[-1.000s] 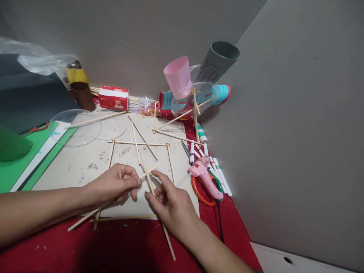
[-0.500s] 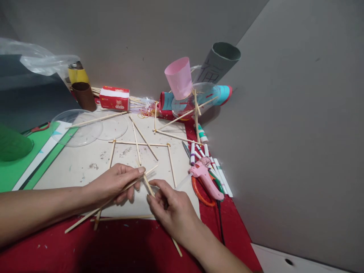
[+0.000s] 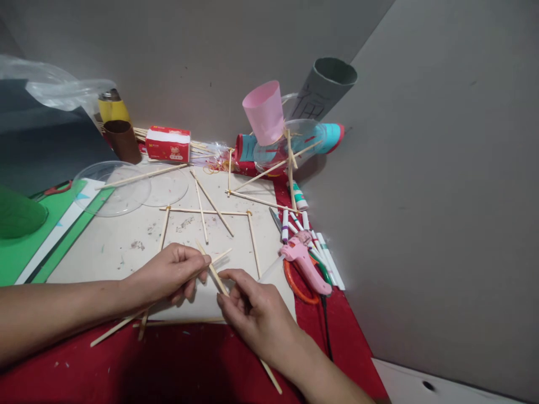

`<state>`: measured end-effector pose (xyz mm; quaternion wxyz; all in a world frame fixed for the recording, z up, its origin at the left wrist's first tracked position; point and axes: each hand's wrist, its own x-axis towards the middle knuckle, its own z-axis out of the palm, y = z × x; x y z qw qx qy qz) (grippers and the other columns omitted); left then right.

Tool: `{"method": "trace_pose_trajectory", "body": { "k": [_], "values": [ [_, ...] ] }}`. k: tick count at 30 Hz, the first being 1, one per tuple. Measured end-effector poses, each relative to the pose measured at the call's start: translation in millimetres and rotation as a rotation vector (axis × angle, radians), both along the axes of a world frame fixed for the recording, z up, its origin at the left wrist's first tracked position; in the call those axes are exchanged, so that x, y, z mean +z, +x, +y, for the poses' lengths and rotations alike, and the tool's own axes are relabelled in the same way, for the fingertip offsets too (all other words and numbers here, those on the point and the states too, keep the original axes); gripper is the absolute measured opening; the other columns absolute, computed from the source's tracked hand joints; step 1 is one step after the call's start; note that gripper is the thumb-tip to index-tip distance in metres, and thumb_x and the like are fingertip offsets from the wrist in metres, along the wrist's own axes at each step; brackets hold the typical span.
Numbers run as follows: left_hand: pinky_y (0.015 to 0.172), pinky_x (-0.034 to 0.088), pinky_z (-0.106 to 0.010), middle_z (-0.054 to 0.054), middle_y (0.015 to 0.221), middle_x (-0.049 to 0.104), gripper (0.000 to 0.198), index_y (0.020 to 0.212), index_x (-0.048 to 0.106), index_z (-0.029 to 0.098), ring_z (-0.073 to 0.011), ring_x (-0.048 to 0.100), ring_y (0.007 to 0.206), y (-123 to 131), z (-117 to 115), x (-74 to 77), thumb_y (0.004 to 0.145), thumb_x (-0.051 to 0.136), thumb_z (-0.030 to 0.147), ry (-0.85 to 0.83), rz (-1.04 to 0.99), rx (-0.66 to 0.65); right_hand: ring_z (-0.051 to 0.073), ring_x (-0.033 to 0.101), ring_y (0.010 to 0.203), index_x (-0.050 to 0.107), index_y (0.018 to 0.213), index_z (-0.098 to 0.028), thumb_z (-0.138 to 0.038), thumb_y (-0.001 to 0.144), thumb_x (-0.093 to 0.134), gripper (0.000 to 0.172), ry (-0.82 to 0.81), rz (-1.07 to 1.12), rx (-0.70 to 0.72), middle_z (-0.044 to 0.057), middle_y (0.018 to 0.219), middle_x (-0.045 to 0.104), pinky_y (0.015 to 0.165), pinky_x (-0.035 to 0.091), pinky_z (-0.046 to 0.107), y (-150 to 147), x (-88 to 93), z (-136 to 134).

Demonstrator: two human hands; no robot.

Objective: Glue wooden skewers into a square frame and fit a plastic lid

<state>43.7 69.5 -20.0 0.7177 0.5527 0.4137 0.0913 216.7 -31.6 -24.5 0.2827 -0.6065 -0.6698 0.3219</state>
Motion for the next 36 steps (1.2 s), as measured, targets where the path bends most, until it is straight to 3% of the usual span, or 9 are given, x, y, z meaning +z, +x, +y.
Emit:
{"method": "trace_pose_trajectory", "body": {
  "k": [14,29,36],
  "values": [
    [0.041,0.031,-0.019,0.003,0.039,0.048,0.039,0.062,0.058,0.016,-0.0077,0.038,0.036,-1,-1,-10.9,0.085,0.045,0.044,0.159,-0.027,0.009,0.008,0.039,0.048,0.060,0.113,-0.016,-0.025,0.094,0.046,0.025,0.012,0.009,0.013,-0.006,0.056,0.045,0.047,0.033,0.019,-2,-1.9,0],
    [0.042,0.032,-0.020,0.005,0.034,0.042,0.035,0.054,0.052,0.018,-0.0077,0.036,0.034,2,0,-6.8,0.082,0.047,0.038,0.130,-0.028,0.033,0.008,0.041,0.051,0.062,0.111,-0.017,-0.023,0.093,0.048,0.024,0.047,0.030,0.016,-0.005,0.059,0.047,0.050,0.034,0.019,-3,-8.0,-1],
    [0.035,0.026,-0.018,0.005,0.034,0.044,0.035,0.060,0.054,0.017,-0.0068,0.032,0.030,0,0,-4.0,0.085,0.045,0.040,0.124,-0.033,0.053,0.008,0.033,0.048,0.062,0.116,-0.015,-0.027,0.092,0.050,0.029,0.020,0.092,-0.005,-0.007,0.055,0.037,0.046,0.030,0.020,1,-10.5,4]
  ]
}}
